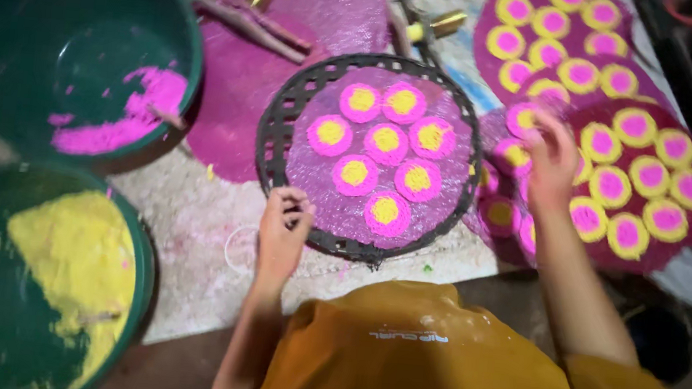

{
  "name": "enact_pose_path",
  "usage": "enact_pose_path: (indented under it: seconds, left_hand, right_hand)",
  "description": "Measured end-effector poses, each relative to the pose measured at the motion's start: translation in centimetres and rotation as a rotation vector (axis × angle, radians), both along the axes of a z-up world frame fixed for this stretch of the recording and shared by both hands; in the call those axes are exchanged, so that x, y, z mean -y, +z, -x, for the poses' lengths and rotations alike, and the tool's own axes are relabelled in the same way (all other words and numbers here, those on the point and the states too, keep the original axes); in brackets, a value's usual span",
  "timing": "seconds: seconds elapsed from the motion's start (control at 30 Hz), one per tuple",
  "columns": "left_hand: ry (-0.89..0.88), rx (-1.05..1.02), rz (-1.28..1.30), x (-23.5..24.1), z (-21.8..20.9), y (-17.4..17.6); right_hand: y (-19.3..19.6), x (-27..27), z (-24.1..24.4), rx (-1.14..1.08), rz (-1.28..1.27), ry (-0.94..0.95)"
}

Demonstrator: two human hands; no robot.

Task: The person uses a wooden mold and a metal ring to form pink dough into circular shapes on a tray, then adds yellow dough centers to create two-toned decorative circles. The finished pieces are arranged on a tray and later placed into a steamer.

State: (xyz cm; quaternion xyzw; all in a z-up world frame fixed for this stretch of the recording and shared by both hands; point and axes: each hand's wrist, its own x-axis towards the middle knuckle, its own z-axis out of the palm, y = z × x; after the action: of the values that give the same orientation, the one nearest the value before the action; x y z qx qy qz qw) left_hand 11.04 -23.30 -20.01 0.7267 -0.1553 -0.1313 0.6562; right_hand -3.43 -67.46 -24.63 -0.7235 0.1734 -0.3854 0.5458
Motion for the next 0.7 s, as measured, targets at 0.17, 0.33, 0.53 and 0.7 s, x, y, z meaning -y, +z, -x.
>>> enact_pose_path:
  seconds: [0.17,0.33,0.53,0.7]
  left_hand:
    - [-0.266,0.047,0.1,3.6,0.9,0.3]
    - [-0.515,0.051,0.022,7.0,4.6,1.6]
    - [-0.725,0.359,0.029,13.1,11.1,3.6]
    - [-0.736,0.534,-0.06,19.7,15.8,2.2]
  right_hand:
    - [-2.8,-6.4,19.7,0.1,-0.346,-0.655]
    - [-5.0,-10.9,29.0,0.142,-0.24,-0.873]
    - [-6.1,-10.3,28.6,0.105,-0.167,-0.774]
    - [-7.0,-4.1,31.1,0.136,-0.283,-0.624]
